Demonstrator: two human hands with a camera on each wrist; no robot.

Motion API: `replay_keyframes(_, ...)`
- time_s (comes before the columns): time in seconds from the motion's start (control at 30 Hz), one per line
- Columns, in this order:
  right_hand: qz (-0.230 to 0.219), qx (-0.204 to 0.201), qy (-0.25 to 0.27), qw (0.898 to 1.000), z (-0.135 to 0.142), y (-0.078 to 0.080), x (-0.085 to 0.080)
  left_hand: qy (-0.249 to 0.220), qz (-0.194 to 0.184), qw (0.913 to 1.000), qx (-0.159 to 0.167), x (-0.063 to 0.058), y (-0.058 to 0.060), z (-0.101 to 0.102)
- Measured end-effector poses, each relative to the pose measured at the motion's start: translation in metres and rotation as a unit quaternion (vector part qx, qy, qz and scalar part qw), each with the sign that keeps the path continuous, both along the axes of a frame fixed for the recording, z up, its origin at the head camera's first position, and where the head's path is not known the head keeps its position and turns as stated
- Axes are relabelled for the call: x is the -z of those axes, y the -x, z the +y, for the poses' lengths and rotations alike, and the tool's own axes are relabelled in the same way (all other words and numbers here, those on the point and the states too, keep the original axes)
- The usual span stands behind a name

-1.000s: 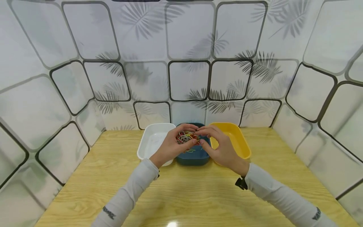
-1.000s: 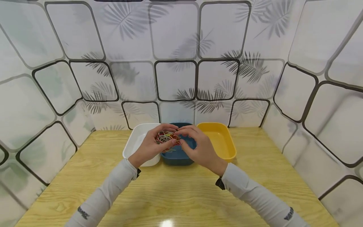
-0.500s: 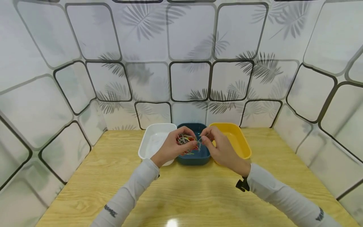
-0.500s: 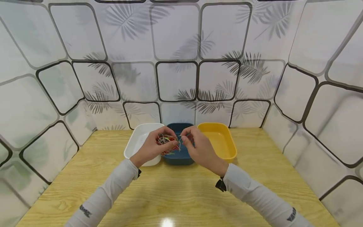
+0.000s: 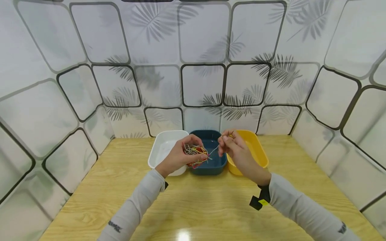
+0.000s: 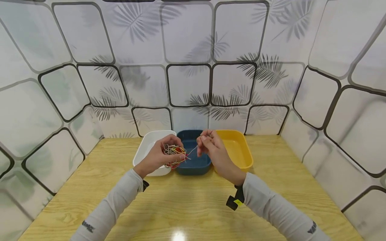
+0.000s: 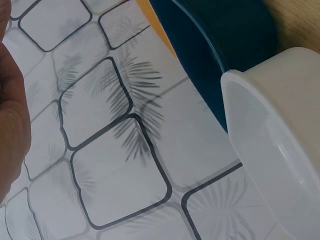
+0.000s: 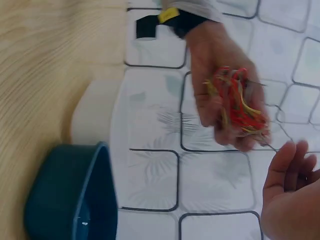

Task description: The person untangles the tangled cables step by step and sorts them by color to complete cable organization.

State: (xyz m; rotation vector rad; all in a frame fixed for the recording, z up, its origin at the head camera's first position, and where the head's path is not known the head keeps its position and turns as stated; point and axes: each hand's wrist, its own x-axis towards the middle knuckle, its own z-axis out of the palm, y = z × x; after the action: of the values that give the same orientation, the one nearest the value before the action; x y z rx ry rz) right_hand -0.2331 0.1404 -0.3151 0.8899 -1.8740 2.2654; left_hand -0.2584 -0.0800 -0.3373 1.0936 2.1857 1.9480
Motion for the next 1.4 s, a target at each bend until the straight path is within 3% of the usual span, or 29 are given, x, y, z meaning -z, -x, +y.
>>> replay_keyframes(0.07,-0.002,0.008,0.017,1.0,0.004,0.0,-0.005,0.0,-0.011,0.9999,-0.001,0.008,0.006,-0.003)
replay_keyframes(0.2,0.003,0.015,0.03,0.999,0.011,0.001,-0.009,0.006,-0.041,0.9992,0.004,0.01,0.005,-0.008)
replay_keyframes(0.43,-0.014,0.057,0.079,0.995,0.02,-0.004,-0.013,-0.009,-0.054,0.9984,0.015,0.009,0.003,-0.01)
replay_keyframes(0.6,-0.048,0.064,0.104,0.991,0.027,-0.01,-0.016,-0.007,-0.041,0.9991,0.006,0.004,0.001,-0.013)
replay_keyframes(0.73,-0.064,0.053,0.137,0.987,0.033,-0.013,-0.018,-0.017,-0.034,0.9991,-0.016,-0.007,0.0,-0.015)
replay_keyframes(0.8,-0.043,0.054,0.111,0.991,0.036,-0.013,-0.018,-0.021,-0.037,0.9987,-0.027,-0.013,-0.001,-0.014)
replay_keyframes(0.87,0.014,0.075,0.015,0.997,0.039,-0.01,-0.017,-0.023,-0.043,0.998,-0.04,-0.017,-0.001,-0.013)
replay_keyframes(0.9,0.06,0.101,-0.072,0.991,0.041,-0.008,-0.016,-0.021,-0.042,0.9978,-0.047,-0.019,-0.001,-0.013)
replay_keyframes(0.93,0.118,0.134,-0.172,0.969,0.042,-0.005,-0.015,-0.019,-0.042,0.9975,-0.053,-0.02,-0.001,-0.013)
replay_keyframes(0.97,0.188,0.177,-0.274,0.926,0.043,-0.003,-0.014,-0.015,-0.043,0.9973,-0.059,-0.021,-0.001,-0.013)
replay_keyframes(1.0,0.261,0.219,-0.359,0.869,0.042,-0.001,-0.013,-0.011,-0.041,0.9972,-0.062,-0.022,-0.002,-0.012)
replay_keyframes(1.03,0.323,0.258,-0.427,0.804,0.041,0.001,-0.012,-0.006,-0.038,0.9974,-0.061,-0.023,-0.004,-0.011)
replay_keyframes(1.07,0.377,0.288,-0.472,0.743,0.038,0.002,-0.012,-0.001,-0.033,0.9978,-0.058,-0.024,-0.006,-0.01)
replay_keyframes(1.1,0.418,0.305,-0.497,0.697,0.035,0.003,-0.012,0.002,-0.029,0.9982,-0.051,-0.025,-0.008,-0.008)
replay_keyframes(1.13,0.447,0.31,-0.506,0.669,0.031,0.003,-0.011,0.003,-0.027,0.9988,-0.041,-0.026,-0.009,-0.006)
replay_keyframes(1.17,0.469,0.307,-0.507,0.655,0.027,0.004,-0.011,0.003,-0.025,0.9992,-0.031,-0.025,-0.009,-0.005)
replay_keyframes(1.2,0.48,0.296,-0.505,0.654,0.023,0.004,-0.011,0.002,-0.026,0.9994,-0.023,-0.024,-0.009,-0.003)
replay_keyframes(1.23,0.482,0.275,-0.5,0.665,0.02,0.004,-0.01,0.002,-0.027,0.9995,-0.016,-0.022,-0.008,-0.001)
replay_keyframes(1.33,0.457,0.202,-0.471,0.727,0.016,0.005,-0.008,0.006,-0.032,0.9995,-0.005,-0.015,-0.003,0.001)
replay_keyframes(1.4,0.436,0.172,-0.452,0.759,0.017,0.004,-0.007,0.014,-0.036,0.9992,-0.006,-0.011,0.0,0.001)
